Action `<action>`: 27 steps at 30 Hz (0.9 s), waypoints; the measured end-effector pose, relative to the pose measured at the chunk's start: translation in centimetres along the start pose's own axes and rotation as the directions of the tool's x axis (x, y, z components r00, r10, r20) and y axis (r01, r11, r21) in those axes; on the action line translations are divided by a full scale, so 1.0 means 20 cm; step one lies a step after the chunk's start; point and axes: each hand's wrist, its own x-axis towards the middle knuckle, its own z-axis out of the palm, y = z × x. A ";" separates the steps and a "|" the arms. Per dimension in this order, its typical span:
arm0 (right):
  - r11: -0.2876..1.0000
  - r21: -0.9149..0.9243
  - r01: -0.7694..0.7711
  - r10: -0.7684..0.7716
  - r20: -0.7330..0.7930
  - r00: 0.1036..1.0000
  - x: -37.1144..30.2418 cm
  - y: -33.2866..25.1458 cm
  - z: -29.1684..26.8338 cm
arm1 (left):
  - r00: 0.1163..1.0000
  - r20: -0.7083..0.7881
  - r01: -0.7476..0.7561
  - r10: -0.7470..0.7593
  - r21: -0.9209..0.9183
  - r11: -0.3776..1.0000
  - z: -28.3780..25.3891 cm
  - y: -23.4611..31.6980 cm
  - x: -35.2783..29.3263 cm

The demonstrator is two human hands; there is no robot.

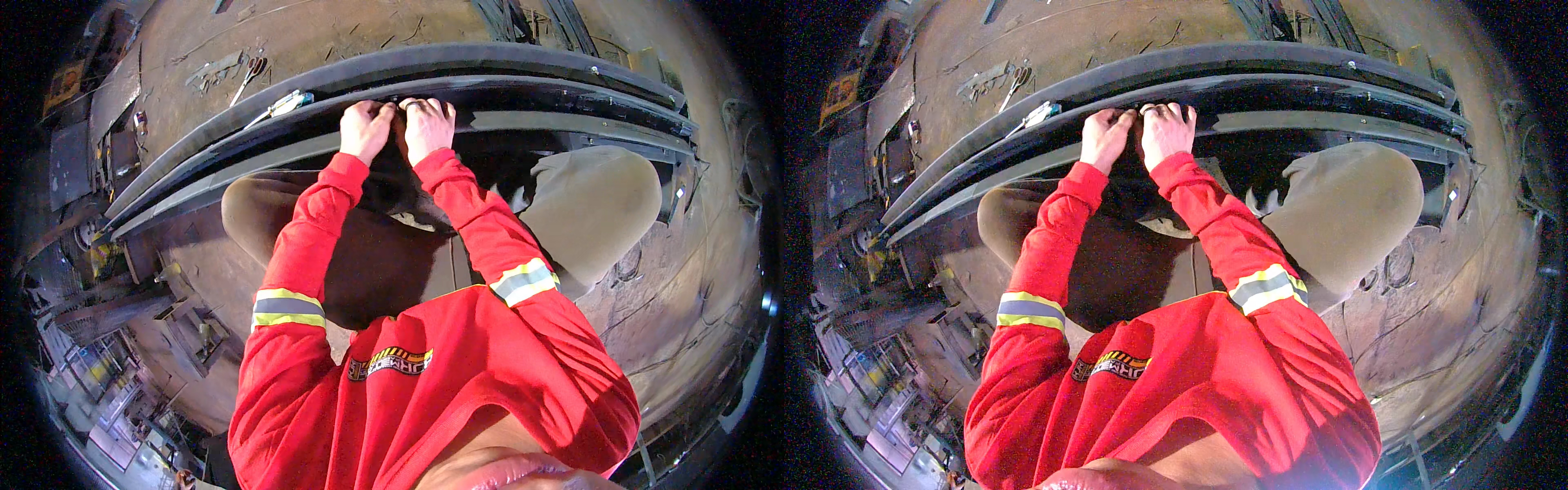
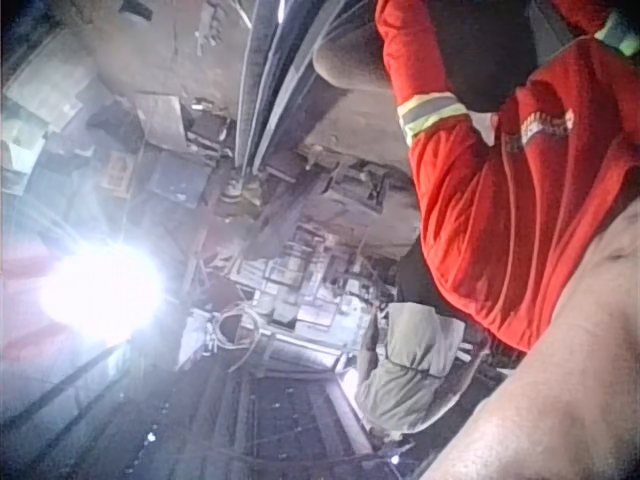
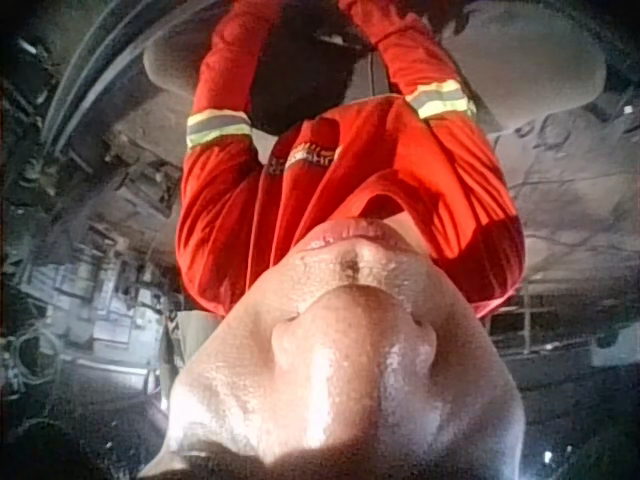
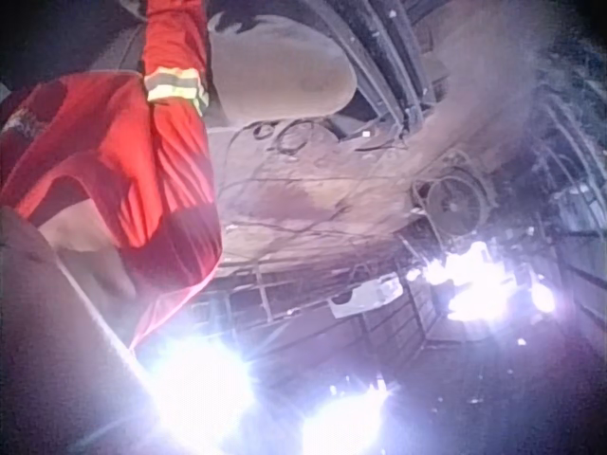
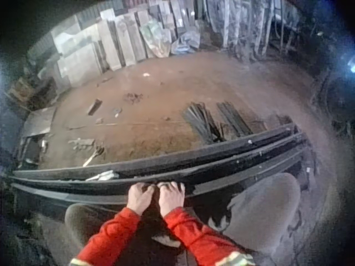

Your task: The person sits on the floor and assembles a metal frame structure. They align long metal bars and use a screwdriver to tighten screws, securing the components together.

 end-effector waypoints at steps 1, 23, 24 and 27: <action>0.999 -0.025 -0.032 0.034 0.082 0.996 0.01 -0.01 -0.05 | 0.999 -0.046 0.025 -0.026 -0.017 1.000 -0.03 -0.01 0.00; 0.995 0.040 -0.086 0.074 0.242 0.968 0.02 -0.06 -0.18 | 0.961 0.218 -0.202 0.169 0.134 0.970 -0.05 -0.04 0.06; 0.997 0.037 -0.067 0.060 0.157 0.986 0.01 -0.05 -0.15 | 0.961 0.220 -0.190 0.167 0.090 0.978 -0.04 -0.05 0.06; 0.996 0.010 -0.084 0.082 0.152 0.985 0.02 -0.04 -0.15 | 0.962 0.231 -0.160 0.143 0.056 0.986 -0.04 -0.01 0.06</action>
